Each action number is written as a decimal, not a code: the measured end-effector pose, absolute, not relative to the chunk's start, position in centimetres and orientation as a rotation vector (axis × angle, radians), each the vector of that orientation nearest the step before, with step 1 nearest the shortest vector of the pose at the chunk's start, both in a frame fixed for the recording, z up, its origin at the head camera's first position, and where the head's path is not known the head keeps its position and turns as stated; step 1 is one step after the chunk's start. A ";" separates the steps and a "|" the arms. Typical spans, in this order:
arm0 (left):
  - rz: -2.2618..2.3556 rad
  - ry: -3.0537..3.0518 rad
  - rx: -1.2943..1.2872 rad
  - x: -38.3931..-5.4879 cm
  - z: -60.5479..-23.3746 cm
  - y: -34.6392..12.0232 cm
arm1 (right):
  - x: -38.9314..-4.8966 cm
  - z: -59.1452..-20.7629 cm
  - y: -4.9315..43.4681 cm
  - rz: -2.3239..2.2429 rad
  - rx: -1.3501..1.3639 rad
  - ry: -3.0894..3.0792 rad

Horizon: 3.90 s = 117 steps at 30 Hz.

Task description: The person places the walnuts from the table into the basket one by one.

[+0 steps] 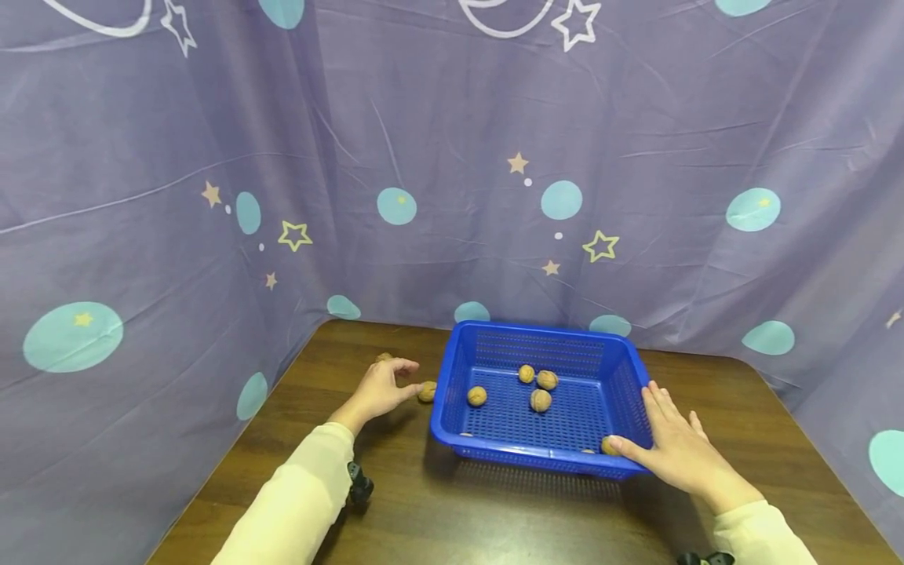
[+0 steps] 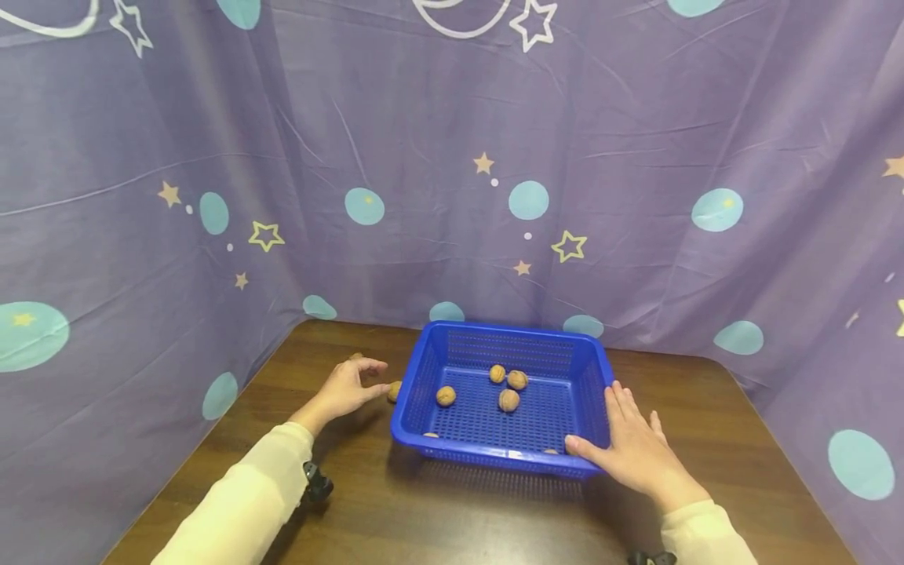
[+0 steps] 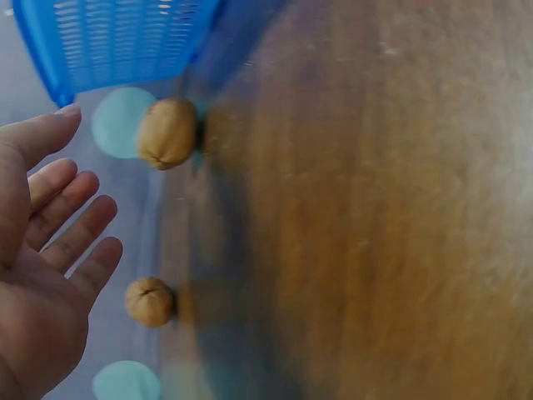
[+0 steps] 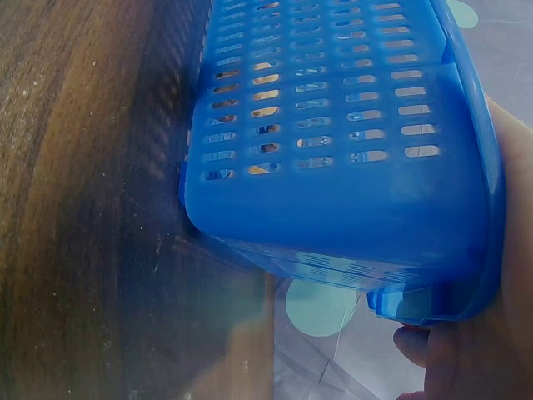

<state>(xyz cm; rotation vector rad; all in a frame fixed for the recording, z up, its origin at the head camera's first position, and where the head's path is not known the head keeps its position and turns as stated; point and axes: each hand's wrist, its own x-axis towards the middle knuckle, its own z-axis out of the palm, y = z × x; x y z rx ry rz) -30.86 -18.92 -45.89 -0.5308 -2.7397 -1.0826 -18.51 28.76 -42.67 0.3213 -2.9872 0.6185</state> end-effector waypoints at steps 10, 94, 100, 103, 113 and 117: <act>-1.166 -2.782 -0.478 -31.7 -48.3 -17.7 | -18.4 -42.9 28.9 0.625 0.326 -2.983; -0.738 -2.621 -0.999 -26.8 -36.0 -9.7 | -18.3 -42.7 28.6 0.476 0.329 -2.959; -0.763 -2.619 -1.032 -26.6 -37.1 -7.5 | -18.1 -42.7 28.6 0.482 0.330 -2.955; -0.782 -2.630 -1.049 -26.4 -37.7 -6.5 | -18.1 -42.7 28.5 0.489 0.332 -2.952; -0.792 -2.721 -1.034 -25.9 -39.0 -4.8 | -18.1 -42.9 28.4 0.501 0.330 -2.949; -0.799 -2.721 -1.027 -26.0 -39.3 -4.6 | -18.1 -43.0 28.2 0.501 0.337 -2.937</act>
